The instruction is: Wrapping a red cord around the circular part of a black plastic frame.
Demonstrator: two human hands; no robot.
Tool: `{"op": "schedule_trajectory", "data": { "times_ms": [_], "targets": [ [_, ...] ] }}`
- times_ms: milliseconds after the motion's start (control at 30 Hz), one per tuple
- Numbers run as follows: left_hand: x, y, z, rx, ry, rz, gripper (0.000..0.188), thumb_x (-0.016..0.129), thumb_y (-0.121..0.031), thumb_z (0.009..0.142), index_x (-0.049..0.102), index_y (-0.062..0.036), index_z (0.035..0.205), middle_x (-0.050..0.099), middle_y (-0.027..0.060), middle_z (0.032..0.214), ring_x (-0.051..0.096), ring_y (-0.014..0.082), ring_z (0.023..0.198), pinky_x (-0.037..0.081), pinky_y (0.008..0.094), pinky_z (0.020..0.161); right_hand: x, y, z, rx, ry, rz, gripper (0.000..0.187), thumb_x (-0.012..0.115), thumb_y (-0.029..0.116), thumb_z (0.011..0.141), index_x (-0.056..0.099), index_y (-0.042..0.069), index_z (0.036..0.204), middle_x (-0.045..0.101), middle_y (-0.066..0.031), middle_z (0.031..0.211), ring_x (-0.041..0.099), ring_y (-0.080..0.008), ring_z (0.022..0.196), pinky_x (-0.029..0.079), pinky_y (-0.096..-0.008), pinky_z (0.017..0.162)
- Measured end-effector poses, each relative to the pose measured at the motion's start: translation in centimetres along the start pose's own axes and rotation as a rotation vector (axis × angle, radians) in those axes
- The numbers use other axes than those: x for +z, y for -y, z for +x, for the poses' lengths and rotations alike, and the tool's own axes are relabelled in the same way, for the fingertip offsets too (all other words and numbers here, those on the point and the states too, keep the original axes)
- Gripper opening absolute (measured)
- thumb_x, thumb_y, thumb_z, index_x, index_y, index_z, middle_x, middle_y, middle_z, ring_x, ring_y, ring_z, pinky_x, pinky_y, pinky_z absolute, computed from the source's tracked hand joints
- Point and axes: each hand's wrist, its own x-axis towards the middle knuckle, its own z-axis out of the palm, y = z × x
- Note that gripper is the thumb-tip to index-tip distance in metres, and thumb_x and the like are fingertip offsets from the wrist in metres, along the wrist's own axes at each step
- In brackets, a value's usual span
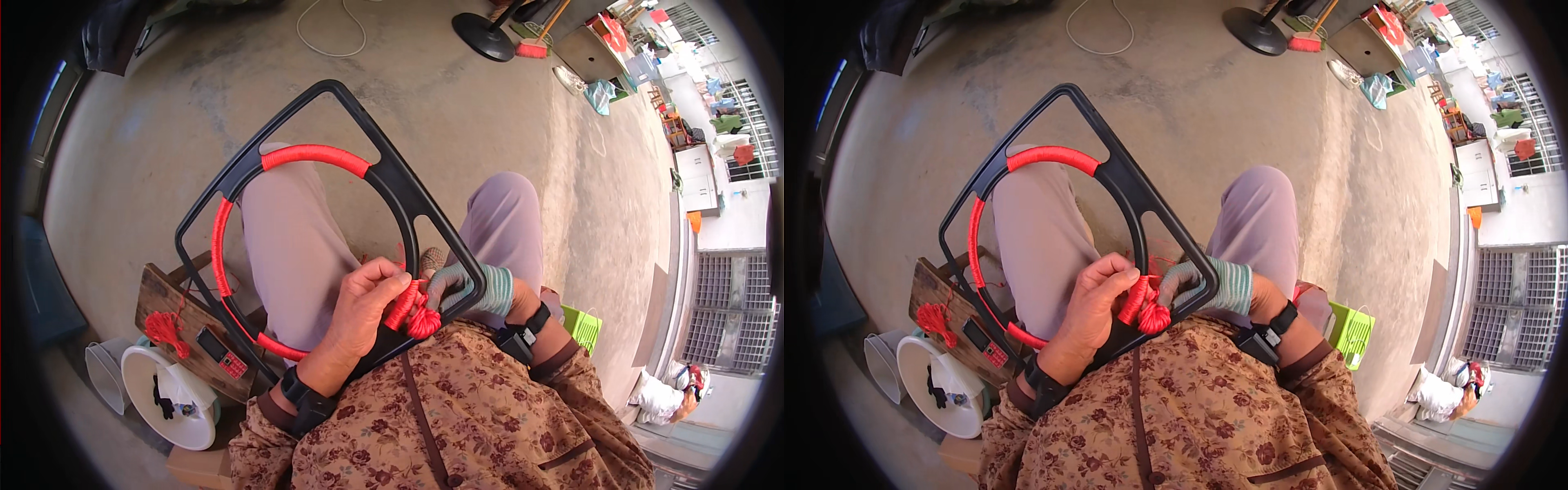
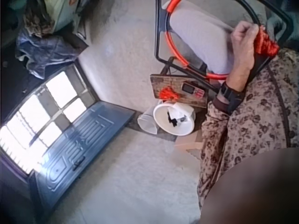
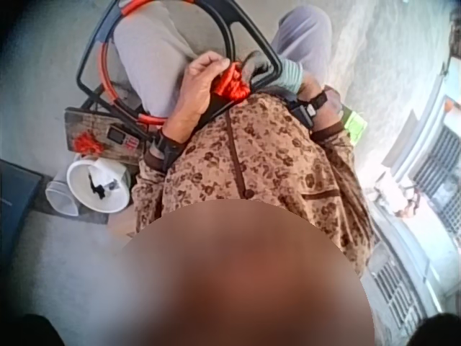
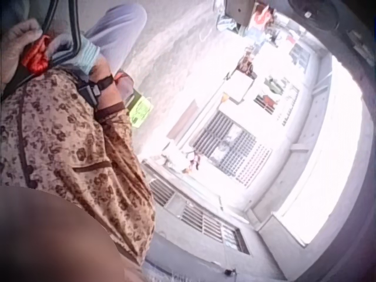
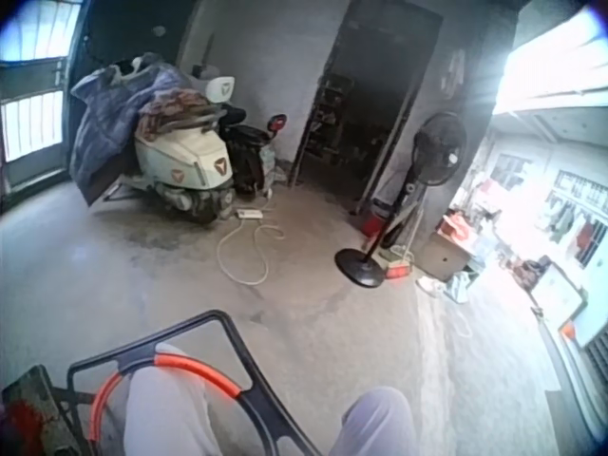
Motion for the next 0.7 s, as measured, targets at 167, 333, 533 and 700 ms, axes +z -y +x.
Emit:
{"op": "schedule_trajectory", "data": {
  "times_ms": [167, 333, 533, 700],
  "targets": [
    [0.0, -0.2, 0.1, -0.021, 0.014, -0.015, 0.011, 0.056, -0.011, 0.091, 0.057, -0.0021, 0.085, 0.064, 0.0062, 0.078, 0.059, 0.0089, 0.063, 0.047, 0.0225, 0.058, 1.1, 0.0, 0.2, -0.146, -0.183, -0.250, 0.033, 0.074, 0.010, 0.078, 0.059, 0.001, 0.106, 0.062, -0.0023, 0.099, 0.056, -0.0103, 0.089, 0.047, -0.0262, 0.079],
    [0.1, -0.2, 0.0, -0.054, 0.022, -0.050, 0.013, 0.057, -0.013, 0.092, 0.057, -0.0015, 0.086, 0.064, 0.0077, 0.078, 0.060, 0.0106, 0.062, 0.049, 0.0239, 0.057, 0.4, -2.8, 0.7, -0.097, -0.155, -0.420, 0.041, 0.077, 0.016, 0.075, 0.058, 0.002, 0.109, 0.060, -0.0058, 0.107, 0.056, -0.0123, 0.095, 0.047, -0.0272, 0.082],
    [0.3, -0.5, 0.0, -0.063, 0.012, -0.007, 0.014, 0.056, -0.015, 0.092, 0.058, -0.0011, 0.089, 0.064, 0.0085, 0.078, 0.060, 0.0118, 0.061, 0.051, 0.0240, 0.057, -0.1, -1.5, -0.9, -0.053, -0.455, 0.079, 0.037, 0.068, 0.022, 0.084, 0.057, 0.002, 0.113, 0.064, -0.0009, 0.092, 0.058, -0.0125, 0.083, 0.048, -0.0295, 0.075],
    [0.5, -0.6, -0.3, -0.066, 0.000, 0.020, 0.015, 0.057, -0.015, 0.092, 0.058, -0.0006, 0.091, 0.064, 0.0086, 0.078, 0.060, 0.0116, 0.062, 0.050, 0.0241, 0.057, -1.3, -1.6, -0.5, -0.020, -0.378, -0.121, 0.035, 0.069, 0.026, 0.084, 0.061, 0.001, 0.108, 0.062, 0.0036, 0.090, 0.056, -0.0066, 0.081, 0.048, -0.0236, 0.071]
  ]
}}
